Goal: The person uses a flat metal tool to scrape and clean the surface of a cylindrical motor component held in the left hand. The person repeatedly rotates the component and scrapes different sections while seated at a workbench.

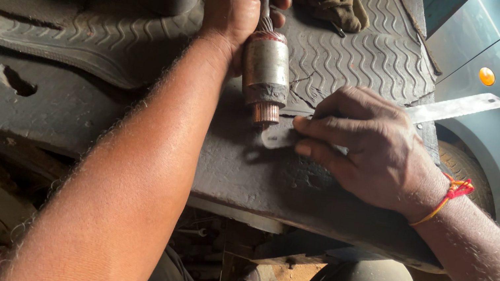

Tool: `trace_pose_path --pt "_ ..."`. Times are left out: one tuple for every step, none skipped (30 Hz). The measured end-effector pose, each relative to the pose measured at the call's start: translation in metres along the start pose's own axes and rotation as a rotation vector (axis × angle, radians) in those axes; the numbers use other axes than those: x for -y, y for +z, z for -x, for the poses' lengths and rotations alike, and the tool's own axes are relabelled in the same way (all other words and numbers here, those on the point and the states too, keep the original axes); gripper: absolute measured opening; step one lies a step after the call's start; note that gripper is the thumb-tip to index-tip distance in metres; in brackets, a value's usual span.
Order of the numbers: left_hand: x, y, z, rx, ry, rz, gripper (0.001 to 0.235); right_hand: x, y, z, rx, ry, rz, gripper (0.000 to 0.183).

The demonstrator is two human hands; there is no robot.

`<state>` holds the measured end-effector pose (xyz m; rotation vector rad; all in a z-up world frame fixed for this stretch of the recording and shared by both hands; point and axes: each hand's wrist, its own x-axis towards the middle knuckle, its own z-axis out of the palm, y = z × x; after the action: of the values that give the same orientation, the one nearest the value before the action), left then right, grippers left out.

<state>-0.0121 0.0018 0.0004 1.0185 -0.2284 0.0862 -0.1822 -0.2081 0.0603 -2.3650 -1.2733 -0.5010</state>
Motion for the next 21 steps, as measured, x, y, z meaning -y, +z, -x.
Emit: trace_pose_path --pt "0.001 0.0 0.0 -0.002 0.008 -0.005 0.02 0.0 0.0 0.0 -0.014 0.003 0.011 0.027" --pt "0.001 0.0 0.001 -0.003 0.016 -0.009 0.021 -0.001 0.0 0.001 -0.002 -0.002 0.002 0.027" --pt "0.001 0.001 0.0 -0.004 0.025 -0.015 0.021 -0.001 0.0 0.001 0.008 -0.008 -0.006 0.026" --pt "0.0 0.001 0.0 -0.008 0.01 -0.027 0.022 -0.001 0.0 0.001 0.019 -0.014 -0.015 0.026" --pt "-0.001 0.001 0.001 -0.013 -0.006 -0.038 0.022 -0.001 0.0 0.001 0.005 -0.006 -0.003 0.026" --pt "-0.002 0.0 0.002 -0.018 -0.022 -0.049 0.023 0.0 0.001 0.001 -0.008 0.002 0.009 0.026" --pt "-0.004 0.001 0.003 -0.012 -0.021 -0.038 0.024 0.0 0.001 0.001 -0.024 0.01 0.024 0.026" --pt "-0.005 0.001 0.004 -0.006 -0.021 -0.028 0.025 0.0 0.0 0.001 -0.016 0.001 0.02 0.026" --pt "-0.007 0.001 0.006 -0.001 -0.021 -0.019 0.025 0.001 0.0 0.0 -0.009 -0.009 0.015 0.026" --pt "-0.008 0.001 0.008 -0.004 0.006 -0.004 0.026 0.001 0.0 0.0 -0.003 -0.019 0.009 0.027" --pt "-0.01 0.001 0.009 -0.004 0.031 0.012 0.026 0.002 -0.001 -0.001 -0.002 -0.02 0.012 0.027" --pt "-0.011 0.002 0.009 -0.004 0.057 0.027 0.027 0.002 -0.001 -0.001 0.0 -0.021 0.014 0.027" --pt "-0.012 0.003 0.01 -0.002 0.075 0.052 0.027 0.002 -0.002 -0.001 0.004 -0.022 0.016 0.027" --pt "-0.012 0.003 0.01 -0.001 0.094 0.076 0.027 0.001 -0.002 0.0 0.001 -0.013 0.023 0.027" --pt "-0.012 0.003 0.012 -0.004 0.111 0.101 0.027 0.001 -0.002 0.0 0.002 -0.005 0.025 0.027" --pt "-0.012 0.002 0.014 -0.009 0.085 0.068 0.027 0.002 -0.001 0.001 0.003 0.003 0.027 0.027" --pt "-0.014 0.003 0.013 -0.007 0.066 0.038 0.027 0.002 -0.002 0.001 -0.001 -0.008 0.028 0.026" --pt "-0.015 0.005 0.013 -0.006 0.047 0.007 0.027 0.002 -0.002 0.0 -0.005 -0.018 0.029 0.026" --pt "-0.017 0.005 0.013 0.0 0.013 0.001 0.027 0.002 -0.003 0.0 -0.011 -0.03 0.029 0.026" --pt "-0.017 0.006 0.014 0.006 -0.021 -0.005 0.027 0.002 -0.003 -0.001 -0.02 -0.029 0.023 0.026" --pt "-0.016 0.008 0.013 0.016 -0.058 -0.008 0.026 0.002 -0.004 0.0 -0.029 -0.024 0.02 0.026"
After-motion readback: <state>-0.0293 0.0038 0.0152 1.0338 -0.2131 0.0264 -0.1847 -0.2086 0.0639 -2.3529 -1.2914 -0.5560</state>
